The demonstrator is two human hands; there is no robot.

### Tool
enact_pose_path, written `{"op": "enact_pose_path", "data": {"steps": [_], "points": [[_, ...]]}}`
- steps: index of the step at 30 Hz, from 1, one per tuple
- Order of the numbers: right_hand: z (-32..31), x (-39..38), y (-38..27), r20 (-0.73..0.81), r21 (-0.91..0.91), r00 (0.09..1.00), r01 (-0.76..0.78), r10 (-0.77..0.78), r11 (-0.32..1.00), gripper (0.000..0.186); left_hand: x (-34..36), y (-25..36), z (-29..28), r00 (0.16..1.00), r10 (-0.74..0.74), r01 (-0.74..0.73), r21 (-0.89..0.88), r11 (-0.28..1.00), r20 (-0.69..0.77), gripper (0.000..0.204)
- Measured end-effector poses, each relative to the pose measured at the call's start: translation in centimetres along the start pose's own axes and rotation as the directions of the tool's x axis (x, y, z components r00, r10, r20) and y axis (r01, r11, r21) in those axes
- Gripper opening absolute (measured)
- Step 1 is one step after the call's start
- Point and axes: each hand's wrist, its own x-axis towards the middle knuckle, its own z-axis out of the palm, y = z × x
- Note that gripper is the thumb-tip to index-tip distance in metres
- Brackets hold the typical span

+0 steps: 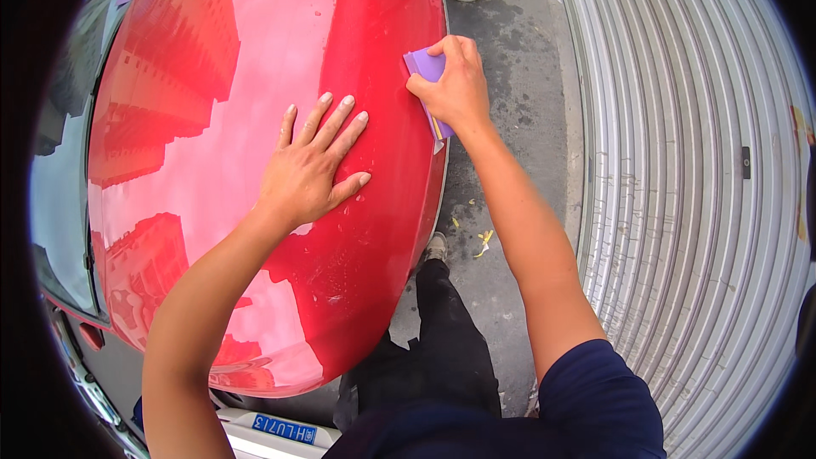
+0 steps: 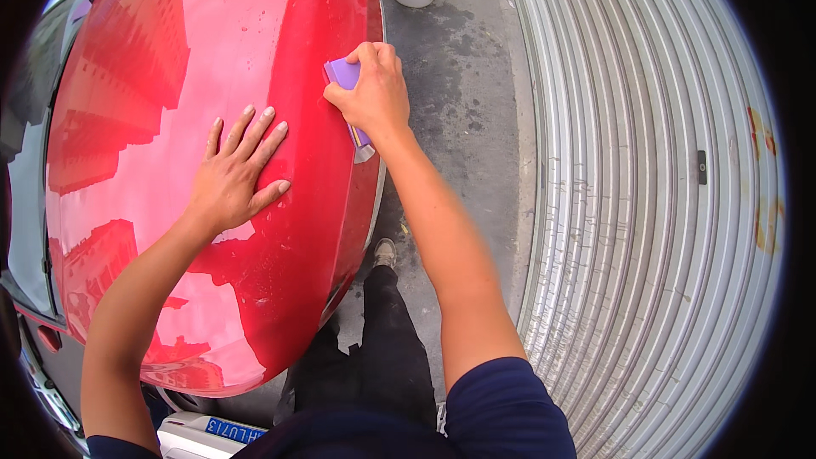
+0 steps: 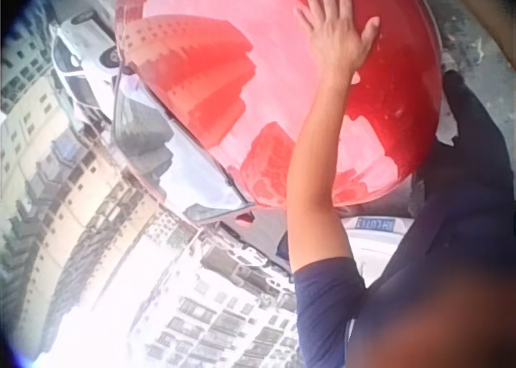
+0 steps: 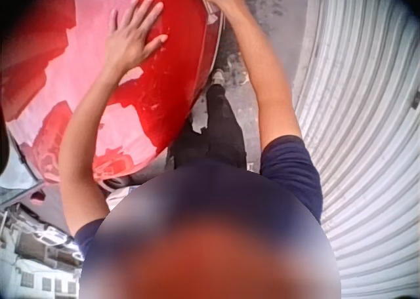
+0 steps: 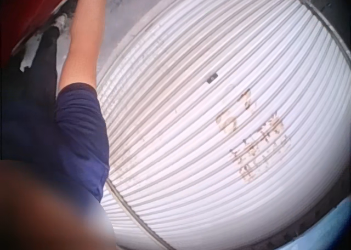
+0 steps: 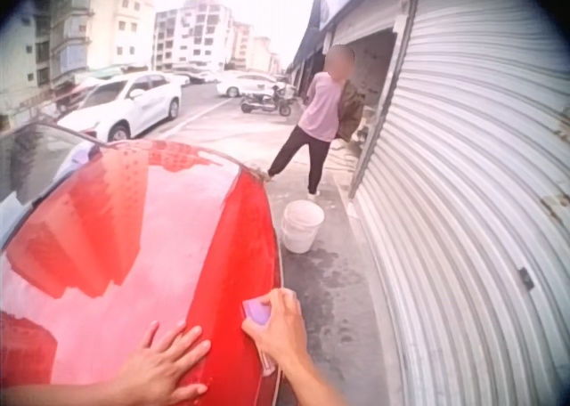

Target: The person wets a purple sanding block in a bucket of water and then sands the hood of a red car. They repeatedly rub the sanding block over the hood surface while occasionally dipping it back into the water.

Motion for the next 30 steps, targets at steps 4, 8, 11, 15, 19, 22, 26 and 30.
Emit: {"op": "enact_pose_path", "data": {"steps": [4,8,11,15,19,22,26,30], "points": [[0.0,6.2,1.9,0.023,0.008,0.999,-0.024,0.024,1.000,0.049,0.0,0.0,-0.4,1.000,-0.007,0.007,-0.027,1.000,0.017,0.085],[-1.8,8.5,6.0,-0.082,0.285,0.996,0.005,0.019,0.959,0.050,-0.2,1.3,-1.5,0.998,-0.051,0.050,0.058,0.997,0.032,0.087],[-4.4,4.0,11.3,0.094,0.632,0.985,-0.173,0.147,0.755,0.049,4.9,1.5,-2.0,0.995,-0.093,0.095,-0.037,0.995,0.036,0.091],[-7.9,-8.3,19.0,0.320,0.891,0.852,-0.420,0.415,0.175,0.046,16.2,0.9,-1.1,0.981,-0.064,0.065,-0.004,0.998,-0.181,0.091],[-9.9,-20.2,24.1,0.482,0.868,0.734,-0.474,0.479,-0.148,0.063,27.6,-0.8,1.5,0.962,-0.088,0.118,0.103,0.988,-0.259,0.089],[-10.0,-25.3,25.3,0.512,0.855,0.697,-0.467,0.502,-0.225,0.073,30.3,-0.9,3.1,0.963,-0.057,0.088,0.109,0.990,-0.262,0.086],[-8.8,-27.1,24.2,0.571,0.821,0.713,-0.505,0.406,-0.267,0.076,24.9,2.4,3.6,0.969,0.049,-0.043,0.029,0.999,-0.241,0.086],[-7.9,-26.8,20.6,0.563,0.823,0.770,-0.490,0.300,-0.286,0.079,18.2,6.5,3.1,0.954,0.159,-0.116,0.176,0.978,-0.253,0.084]]}}
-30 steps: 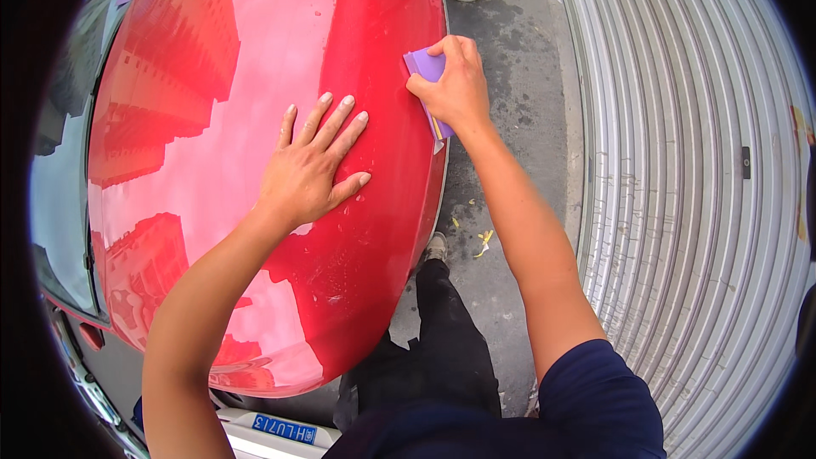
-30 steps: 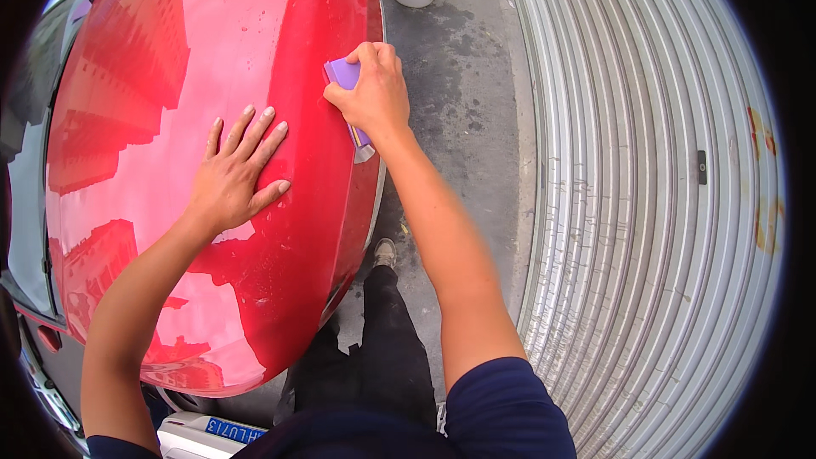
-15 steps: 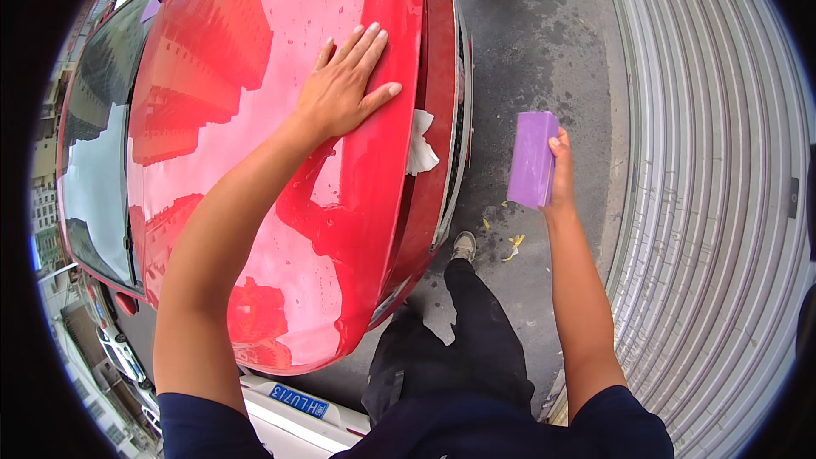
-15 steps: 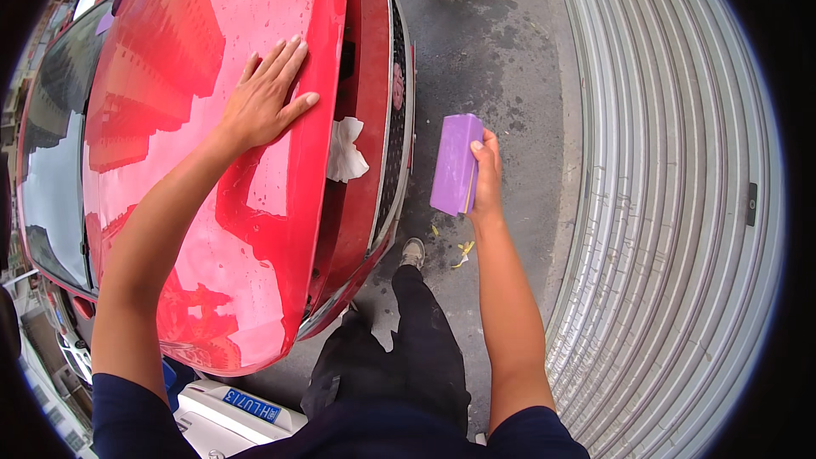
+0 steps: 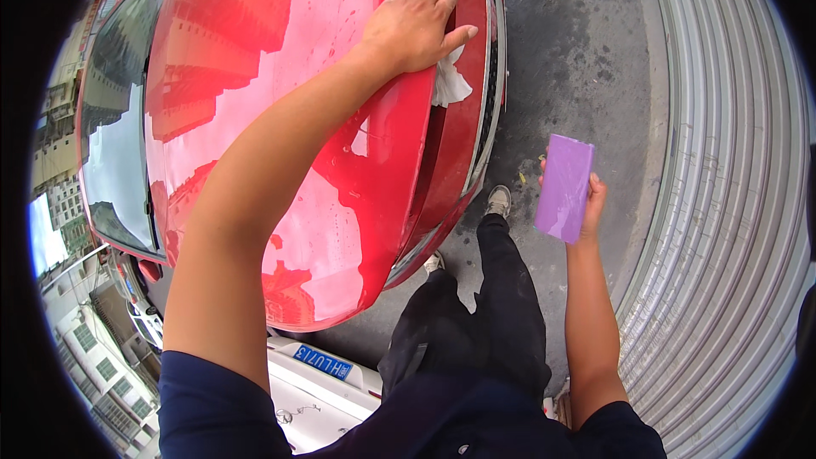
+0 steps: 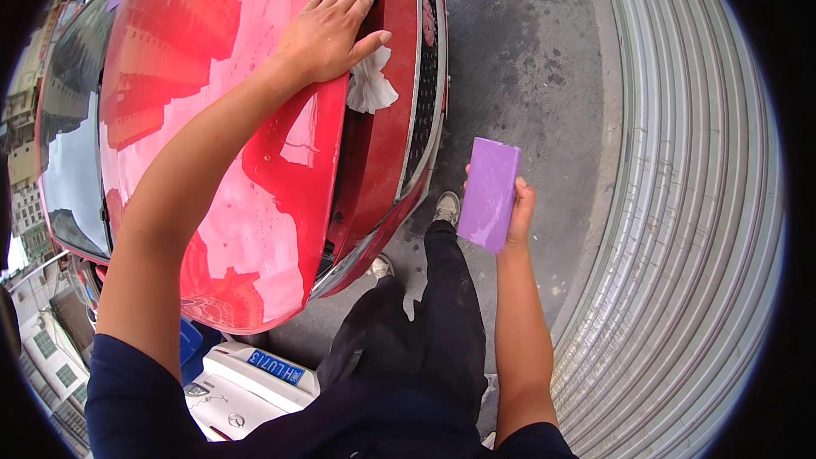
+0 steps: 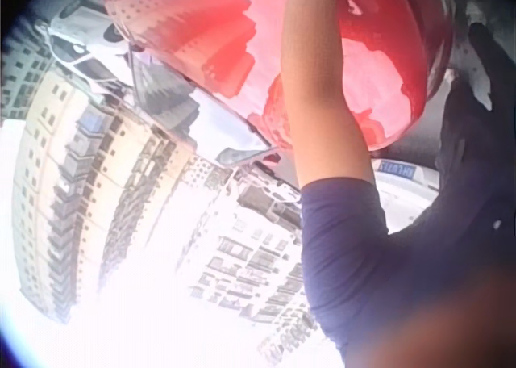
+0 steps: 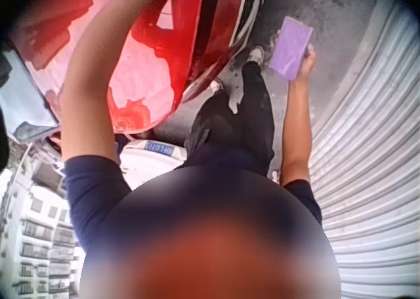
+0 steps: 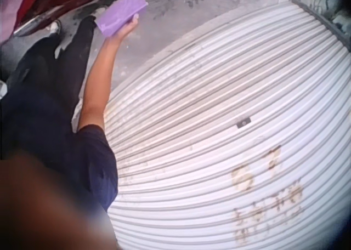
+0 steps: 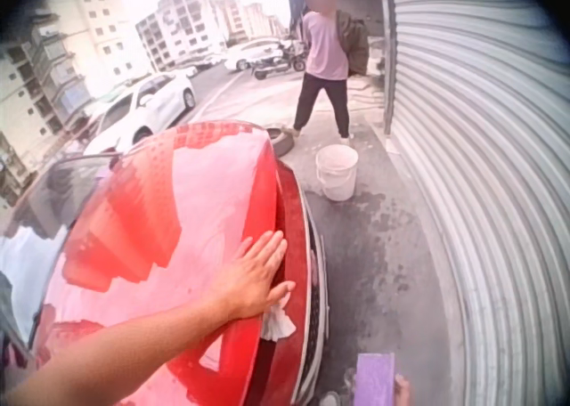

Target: The person wets a purple sanding block in a bucket of water and then sands the hood of a red car. They repeatedly rub the sanding block over the hood surface while occasionally dipping it back into the water.

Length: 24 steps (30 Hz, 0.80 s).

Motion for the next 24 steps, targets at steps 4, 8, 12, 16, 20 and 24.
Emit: {"op": "enact_pose_path", "data": {"steps": [4,8,12,16,20,24], "points": [[4.3,-2.2,1.8,-0.011,-0.003,0.998,0.060,-0.060,0.998,0.076,-5.2,4.0,-1.3,0.998,0.024,-0.022,-0.018,1.000,0.062,0.084],[7.6,-6.0,4.4,0.022,0.040,0.997,0.076,-0.077,0.996,0.077,-11.8,7.9,-2.3,0.976,0.112,-0.105,-0.048,0.993,0.187,0.085],[9.8,-9.5,7.5,-0.049,0.101,0.998,0.055,-0.050,0.993,0.076,-18.6,11.8,-4.4,0.932,0.220,-0.187,-0.139,0.972,0.286,0.084],[11.4,-12.1,9.7,0.172,0.185,0.984,0.010,-0.043,0.983,0.076,-25.2,14.8,-6.1,0.924,0.287,-0.275,-0.083,0.958,0.253,0.087],[12.8,-14.0,10.8,0.220,0.189,0.973,0.032,-0.074,0.982,0.071,-33.1,17.3,-6.6,0.820,0.437,-0.439,-0.084,0.895,0.370,0.091],[13.8,-15.2,11.5,0.228,0.164,0.972,0.023,-0.061,0.986,0.066,-39.9,19.1,-7.7,0.855,0.407,-0.332,-0.262,0.906,0.321,0.083]]}}
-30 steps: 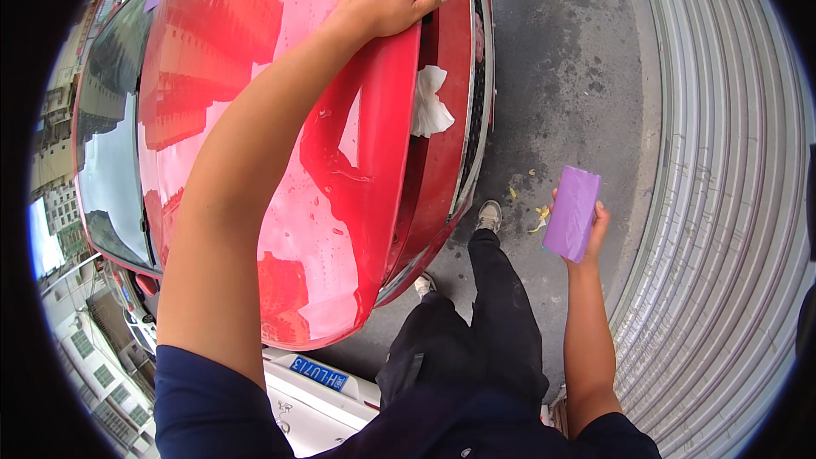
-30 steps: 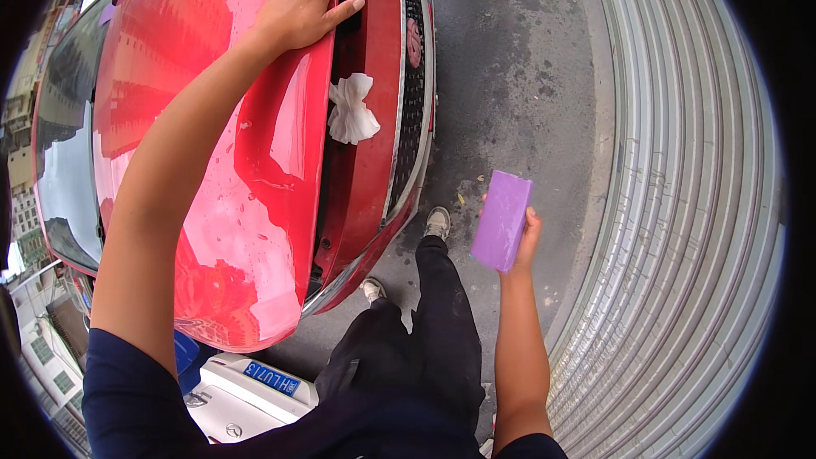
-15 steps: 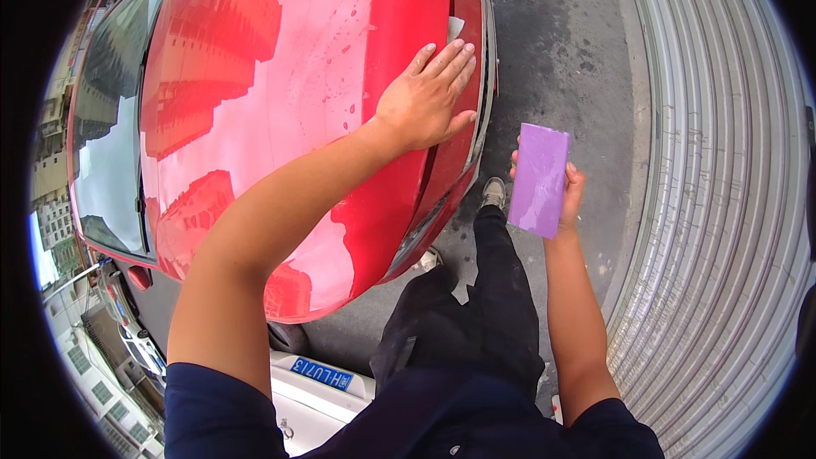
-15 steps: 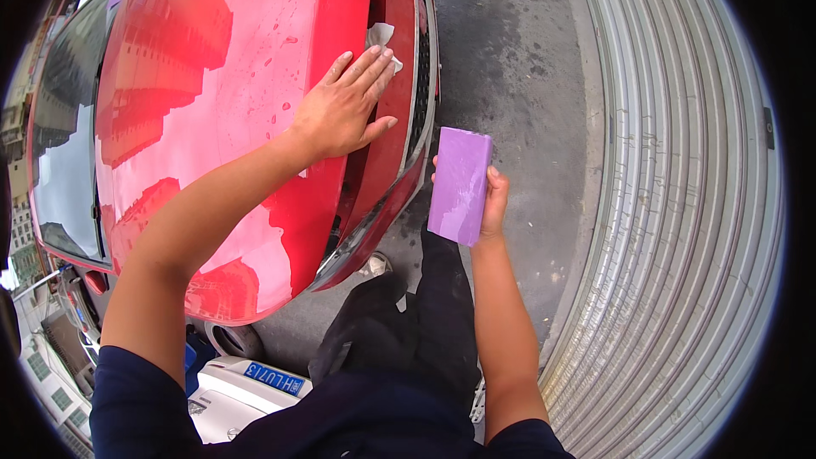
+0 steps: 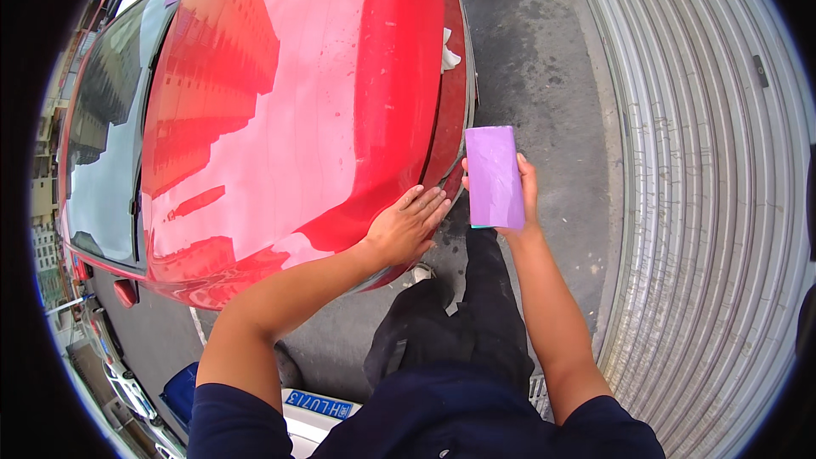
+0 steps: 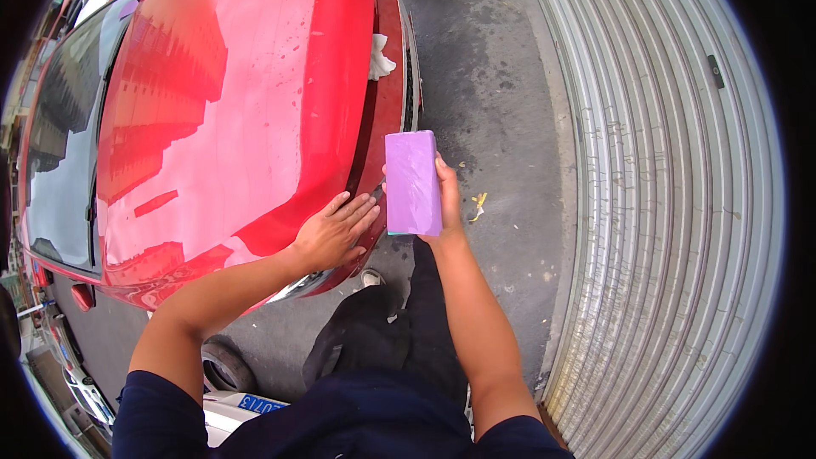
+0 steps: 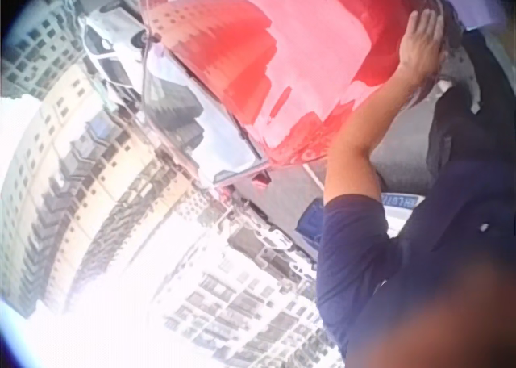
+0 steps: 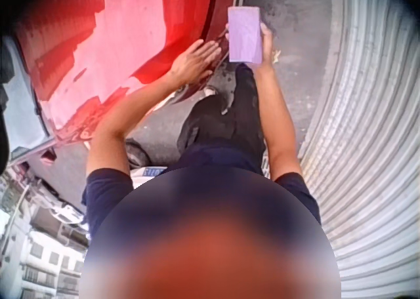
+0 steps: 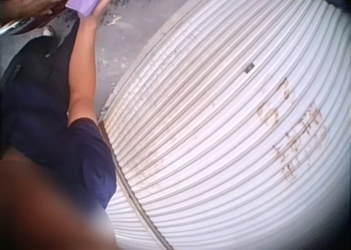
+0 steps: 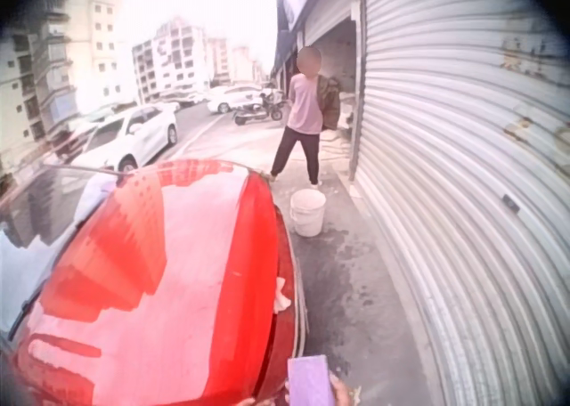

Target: The person wets a purple sanding block in a bucket of water and then sands the hood of a red car. They repeatedly rub the sanding block over the hood surface while occasionally dipping it back into the water.

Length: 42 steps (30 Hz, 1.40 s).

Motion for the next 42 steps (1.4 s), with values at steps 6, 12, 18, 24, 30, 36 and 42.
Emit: {"op": "enact_pose_path", "data": {"steps": [6,12,18,24,30,36,42], "points": [[1.4,-2.1,1.7,-0.187,-0.096,0.954,-0.254,0.233,0.962,0.059,-2.5,1.7,-3.9,0.950,-0.222,0.106,-0.440,0.892,-0.220,0.089],[2.7,-5.4,3.5,-0.142,-0.356,0.905,-0.424,0.400,0.833,0.043,-2.0,2.4,-8.1,0.941,-0.015,-0.153,-0.464,0.872,-0.339,0.106],[2.5,-6.6,2.9,-0.184,-0.123,0.758,-0.649,0.625,0.751,0.054,-1.0,3.8,-7.8,0.864,-0.249,-0.134,-0.677,0.724,-0.438,0.092],[2.3,-6.9,2.3,-0.098,-0.406,0.990,-0.135,0.104,0.904,0.056,1.6,4.2,-7.4,0.706,-0.703,0.175,-0.983,0.053,0.088,0.085],[3.3,-5.7,3.0,0.053,-0.306,0.997,-0.039,0.058,0.951,0.085,4.3,5.5,-7.1,0.576,-0.816,0.119,-0.981,0.153,-0.057,0.082],[4.4,-4.1,3.7,0.035,-0.507,0.998,0.067,-0.058,0.860,0.083,5.4,4.0,-6.9,0.546,-0.837,0.152,-0.980,0.129,-0.026,0.073],[3.9,-0.4,2.5,-0.103,-0.743,0.975,0.055,-0.196,0.667,0.065,2.4,-4.1,-7.6,0.595,-0.778,0.347,-0.810,0.472,-0.199,0.080]]}}
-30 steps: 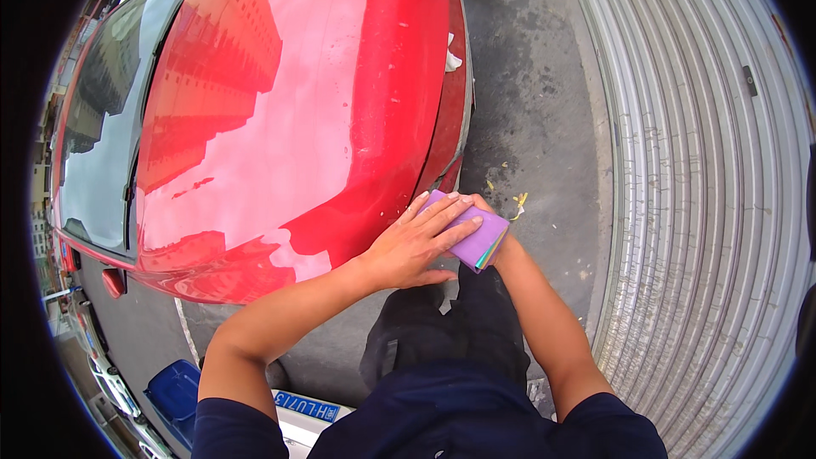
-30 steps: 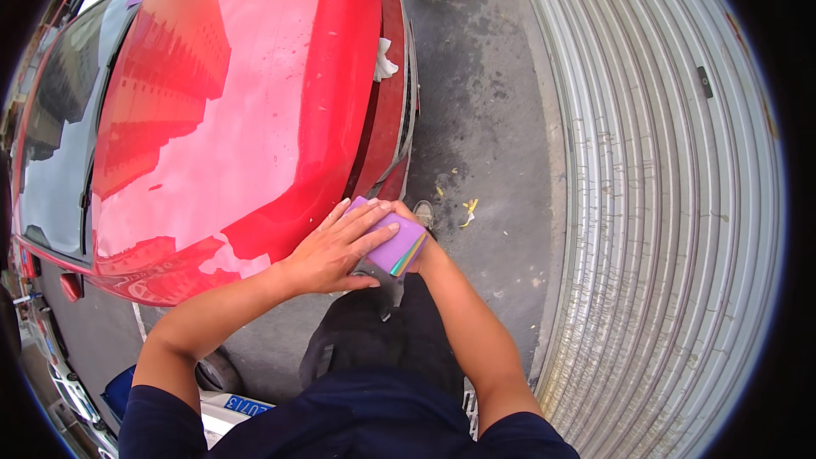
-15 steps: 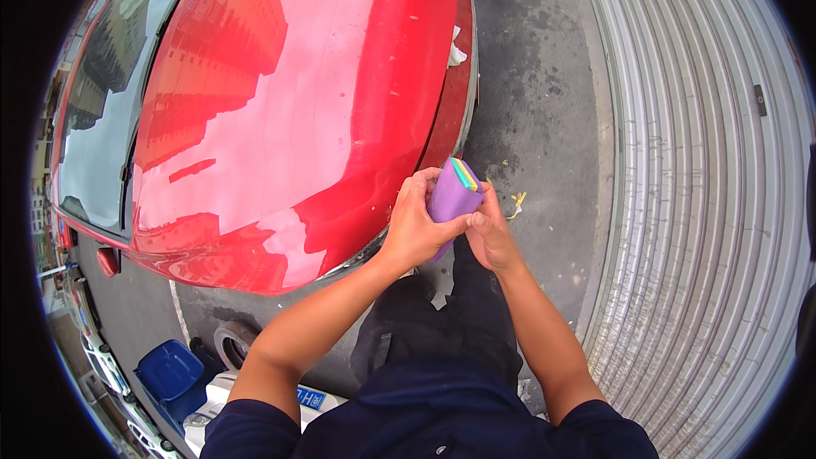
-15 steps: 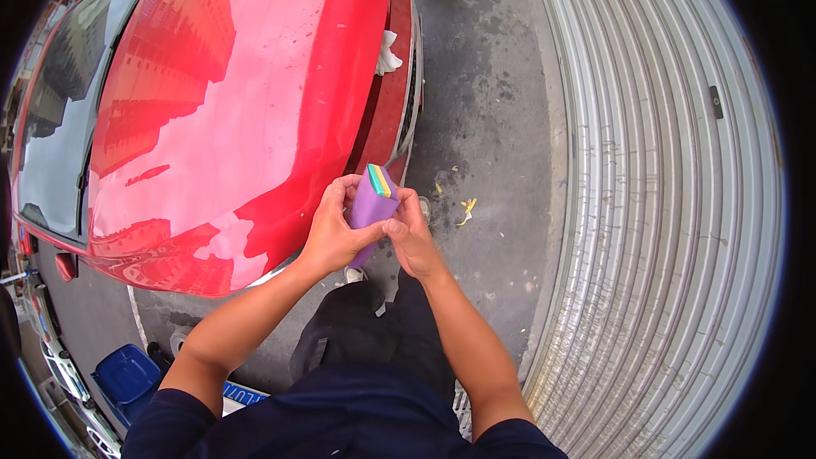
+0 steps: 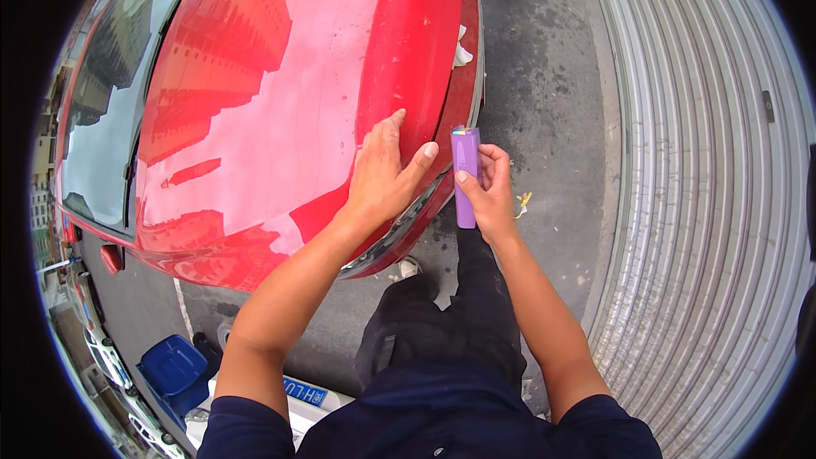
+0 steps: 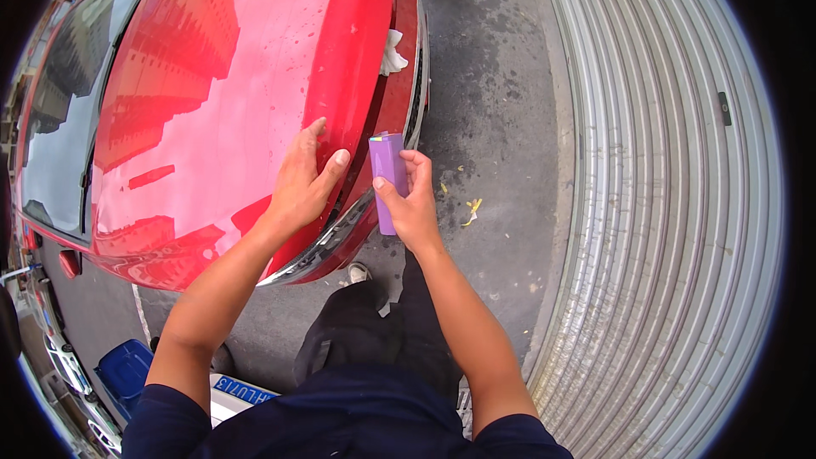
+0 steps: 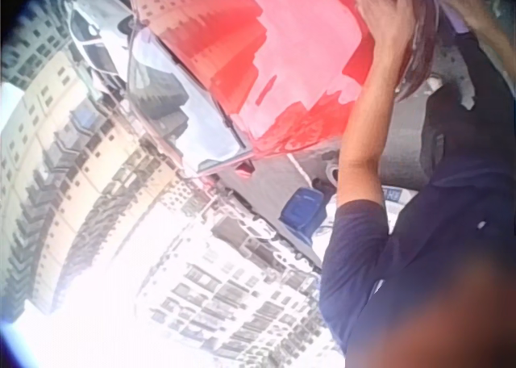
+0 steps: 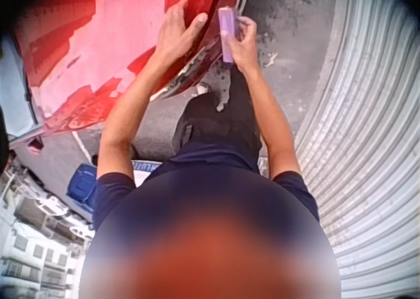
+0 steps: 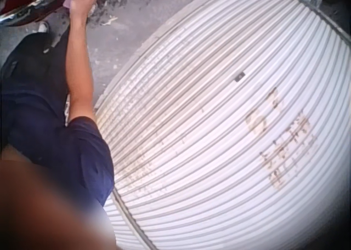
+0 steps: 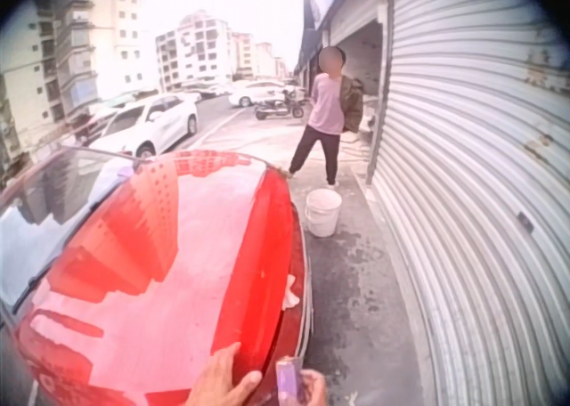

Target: The person wets a purple sanding block in a bucket of water and then sands the hood of a red car. They repeatedly rub the sanding block over the hood surface while occasionally dipping it back into the water.

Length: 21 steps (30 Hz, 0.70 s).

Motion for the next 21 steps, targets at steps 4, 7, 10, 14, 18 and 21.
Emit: {"op": "enact_pose_path", "data": {"steps": [4,7,10,14,18,21], "points": [[0.5,5.3,-0.2,-0.027,-0.662,0.944,0.230,-0.330,0.713,0.070,3.7,-4.4,-4.2,0.988,0.129,-0.035,0.685,0.727,-0.087,0.084],[1.7,9.1,-0.1,0.052,-0.826,0.910,0.271,-0.411,0.495,0.069,4.2,-7.1,-5.6,0.991,0.120,-0.131,0.698,0.704,0.065,0.088],[2.7,10.8,0.3,0.096,-0.858,0.873,0.316,-0.479,0.404,0.065,4.9,-8.5,-5.1,0.986,0.154,-0.145,0.746,0.649,0.058,0.091],[3.5,9.4,1.6,0.090,-0.858,0.834,0.342,-0.544,0.383,0.060,3.7,-8.7,-4.0,0.985,0.174,-0.130,0.757,0.640,0.022,0.090],[3.9,7.3,2.7,0.051,-0.856,0.832,0.321,-0.552,0.405,0.059,3.8,-8.2,-3.7,0.959,0.283,-0.164,0.750,0.641,-0.032,0.088],[4.2,7.5,2.9,0.021,-0.843,0.825,0.318,-0.565,0.434,0.057,5.3,-8.1,-4.0,0.989,0.139,-0.132,0.760,0.636,0.055,0.087]]}}
